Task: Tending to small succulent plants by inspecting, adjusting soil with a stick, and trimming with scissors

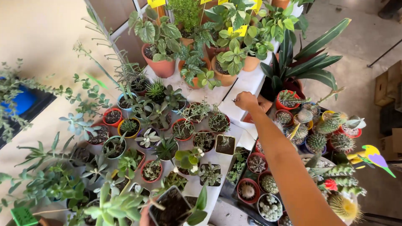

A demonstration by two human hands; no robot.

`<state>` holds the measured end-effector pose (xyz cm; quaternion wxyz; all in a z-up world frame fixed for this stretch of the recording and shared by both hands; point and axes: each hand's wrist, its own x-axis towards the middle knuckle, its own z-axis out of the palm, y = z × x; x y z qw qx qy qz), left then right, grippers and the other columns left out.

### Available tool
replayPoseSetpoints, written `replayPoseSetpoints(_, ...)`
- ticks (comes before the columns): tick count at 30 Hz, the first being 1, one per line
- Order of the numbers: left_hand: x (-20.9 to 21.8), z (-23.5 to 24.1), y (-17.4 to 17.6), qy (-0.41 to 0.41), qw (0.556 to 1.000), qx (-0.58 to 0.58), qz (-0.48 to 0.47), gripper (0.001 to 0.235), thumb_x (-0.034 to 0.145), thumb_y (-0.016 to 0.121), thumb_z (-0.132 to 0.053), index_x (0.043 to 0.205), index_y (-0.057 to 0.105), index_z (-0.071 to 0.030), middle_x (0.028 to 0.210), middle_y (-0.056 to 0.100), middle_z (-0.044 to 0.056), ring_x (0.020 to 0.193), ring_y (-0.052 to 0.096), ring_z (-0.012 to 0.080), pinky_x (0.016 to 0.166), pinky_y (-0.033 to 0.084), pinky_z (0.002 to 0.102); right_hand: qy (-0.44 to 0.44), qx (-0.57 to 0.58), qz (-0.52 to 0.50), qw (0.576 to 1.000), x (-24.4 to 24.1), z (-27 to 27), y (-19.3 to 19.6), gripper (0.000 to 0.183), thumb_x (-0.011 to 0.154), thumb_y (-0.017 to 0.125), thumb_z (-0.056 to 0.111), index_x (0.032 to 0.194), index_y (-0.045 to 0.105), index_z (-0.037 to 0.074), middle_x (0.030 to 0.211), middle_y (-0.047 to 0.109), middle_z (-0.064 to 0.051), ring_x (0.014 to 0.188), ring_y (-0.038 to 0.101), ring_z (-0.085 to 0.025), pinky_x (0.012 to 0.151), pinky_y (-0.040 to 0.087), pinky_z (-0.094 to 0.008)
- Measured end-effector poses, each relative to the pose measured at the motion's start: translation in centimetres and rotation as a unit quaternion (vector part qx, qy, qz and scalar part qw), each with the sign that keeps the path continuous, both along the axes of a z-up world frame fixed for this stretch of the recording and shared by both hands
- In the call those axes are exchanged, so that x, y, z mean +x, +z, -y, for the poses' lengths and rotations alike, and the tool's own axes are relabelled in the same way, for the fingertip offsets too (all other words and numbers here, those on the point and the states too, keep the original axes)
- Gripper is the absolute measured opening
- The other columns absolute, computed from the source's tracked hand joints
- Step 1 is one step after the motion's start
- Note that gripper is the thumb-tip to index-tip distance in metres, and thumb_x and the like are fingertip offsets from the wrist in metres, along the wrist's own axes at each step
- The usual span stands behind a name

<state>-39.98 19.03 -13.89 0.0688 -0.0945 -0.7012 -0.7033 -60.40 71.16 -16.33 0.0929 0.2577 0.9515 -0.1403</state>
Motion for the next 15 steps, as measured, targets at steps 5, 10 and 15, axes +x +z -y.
replayPoseSetpoints(5, -1.0, 0.8, 1.4, 0.033, 0.997, -0.038, 0.057, 0.103, 0.038, 0.093, 0.0, 0.134, 0.057, -0.011, 0.131, 0.067, 0.016, 0.12, 0.067, 0.0338, 0.102, 0.056, 0.046, 0.02, -0.002, 0.021, 1.0, -2.4, -2.7, -3.7, 0.023, 0.09, 0.071, 0.03, 0.112, 0.074, 0.024, 0.117, 0.072, 0.0, 0.119, 0.059, -0.03, 0.095, 0.046, -0.05)
replayPoseSetpoints(10, 1.0, 3.0, 4.2, 0.095, 0.986, -0.07, 0.115, 0.103, 0.037, 0.094, 0.001, 0.133, 0.058, -0.011, 0.128, 0.07, 0.015, 0.114, 0.071, 0.031, 0.099, 0.057, 0.041, 0.047, 0.04, 0.053, 0.997, -2.5, -3.4, 2.6, 0.03, 0.091, 0.075, 0.028, 0.12, 0.071, 0.022, 0.128, 0.07, -0.002, 0.128, 0.057, -0.028, 0.102, 0.043, -0.053)
replayPoseSetpoints(15, 3.7, 6.7, 4.9, 0.109, 0.99, -0.016, 0.093, 0.101, 0.045, 0.096, 0.002, 0.134, 0.052, -0.011, 0.13, 0.066, 0.009, 0.117, 0.064, 0.0202, 0.106, 0.047, 0.03, 0.186, 0.146, -0.034, 0.971, 2.8, 5.0, 17.2, 0.028, 0.09, 0.069, 0.04, 0.093, 0.079, 0.014, 0.091, 0.078, -0.018, 0.092, 0.074, -0.04, 0.07, 0.053, -0.049)
